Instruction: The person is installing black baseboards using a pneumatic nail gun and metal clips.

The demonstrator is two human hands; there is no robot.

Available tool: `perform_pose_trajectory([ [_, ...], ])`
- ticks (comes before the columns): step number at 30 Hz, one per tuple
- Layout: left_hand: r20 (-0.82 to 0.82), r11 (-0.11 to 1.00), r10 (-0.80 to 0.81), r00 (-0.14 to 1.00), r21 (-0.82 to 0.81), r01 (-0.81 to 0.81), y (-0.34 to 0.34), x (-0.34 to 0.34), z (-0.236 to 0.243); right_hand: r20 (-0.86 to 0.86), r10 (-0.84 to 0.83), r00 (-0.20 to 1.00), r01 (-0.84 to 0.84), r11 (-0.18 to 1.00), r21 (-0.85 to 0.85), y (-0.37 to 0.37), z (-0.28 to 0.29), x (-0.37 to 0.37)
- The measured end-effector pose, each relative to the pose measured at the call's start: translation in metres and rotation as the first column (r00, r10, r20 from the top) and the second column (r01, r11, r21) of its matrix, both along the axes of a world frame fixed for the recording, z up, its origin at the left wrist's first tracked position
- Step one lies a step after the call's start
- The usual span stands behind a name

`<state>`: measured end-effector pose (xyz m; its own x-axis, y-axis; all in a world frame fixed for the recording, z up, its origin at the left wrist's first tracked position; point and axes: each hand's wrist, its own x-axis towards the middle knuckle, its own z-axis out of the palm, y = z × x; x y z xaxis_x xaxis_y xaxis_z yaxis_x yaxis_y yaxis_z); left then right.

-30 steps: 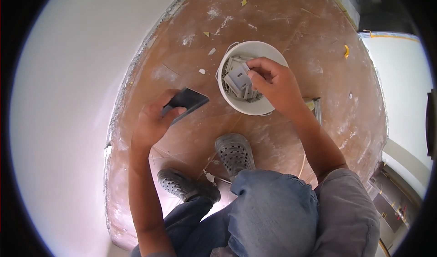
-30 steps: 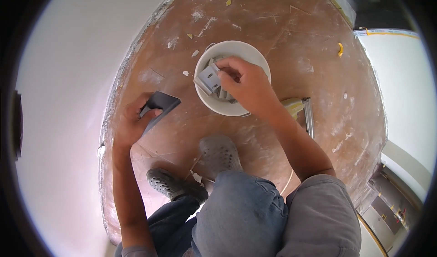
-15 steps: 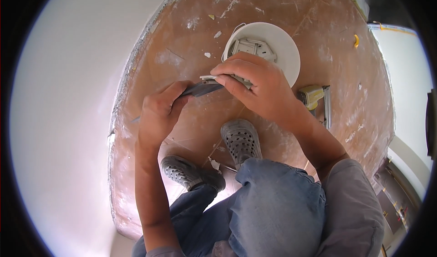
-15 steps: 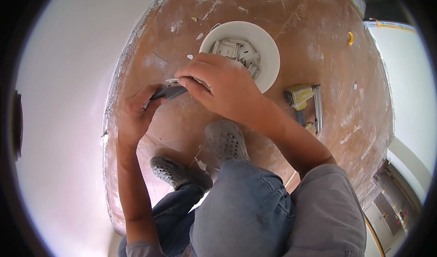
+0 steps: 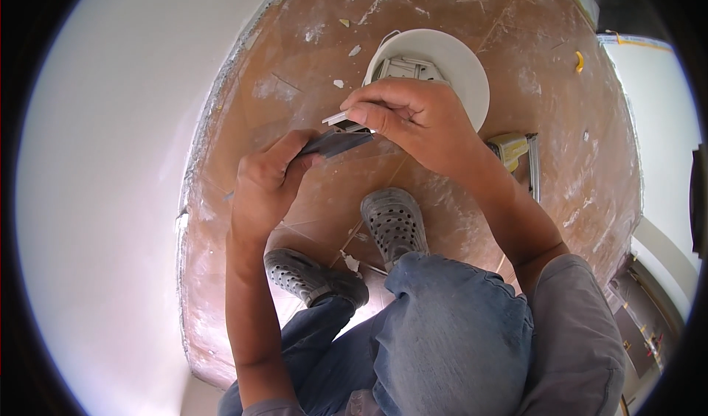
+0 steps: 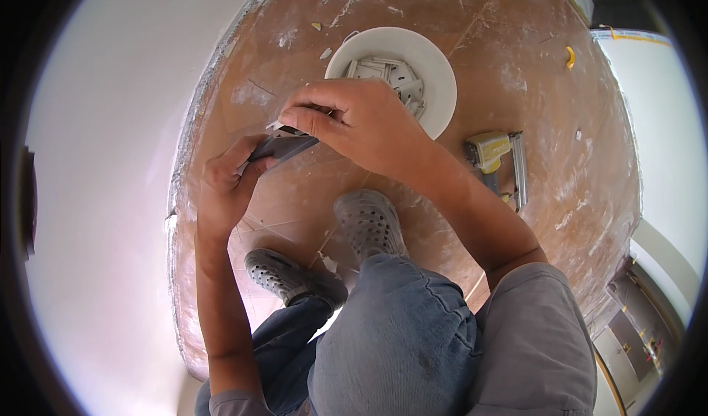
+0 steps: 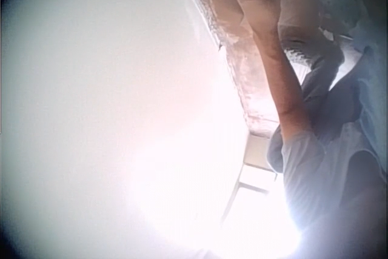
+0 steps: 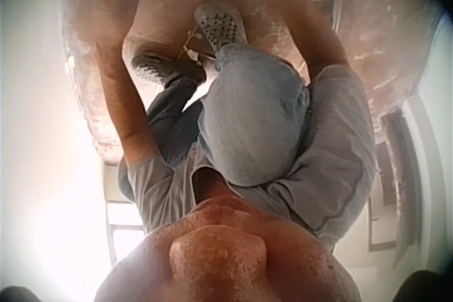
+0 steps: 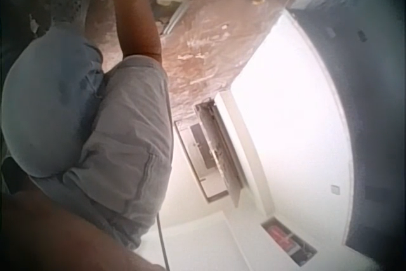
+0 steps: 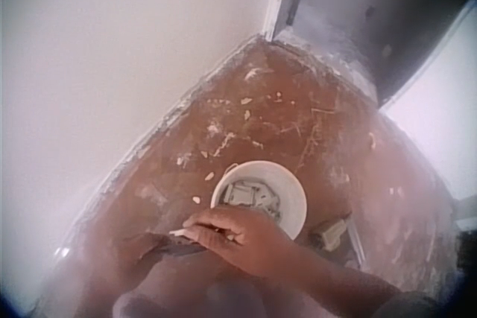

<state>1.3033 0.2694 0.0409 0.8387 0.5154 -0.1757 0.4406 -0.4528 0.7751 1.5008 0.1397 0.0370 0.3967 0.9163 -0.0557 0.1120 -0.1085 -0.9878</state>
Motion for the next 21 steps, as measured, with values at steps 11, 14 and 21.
perform_pose_trajectory([
  [11, -0.028, 0.999, 0.019, 0.999, -0.034, -0.020, -0.013, -0.008, -0.009, 0.156, 0.052, 0.986, -0.042, 0.997, -0.069, -0.005, 0.001, -0.011],
  [14, -0.050, 0.999, 0.036, 0.998, -0.028, -0.038, -0.016, -0.003, -0.007, 0.095, 0.007, 0.995, 0.006, 0.991, -0.137, -0.008, 0.005, -0.013],
  [21, 0.072, 0.992, 0.085, 0.994, -0.103, -0.078, -0.007, -0.017, -0.011, 0.005, 0.147, 0.989, -0.142, 0.960, -0.242, 0.001, 0.011, -0.025],
])
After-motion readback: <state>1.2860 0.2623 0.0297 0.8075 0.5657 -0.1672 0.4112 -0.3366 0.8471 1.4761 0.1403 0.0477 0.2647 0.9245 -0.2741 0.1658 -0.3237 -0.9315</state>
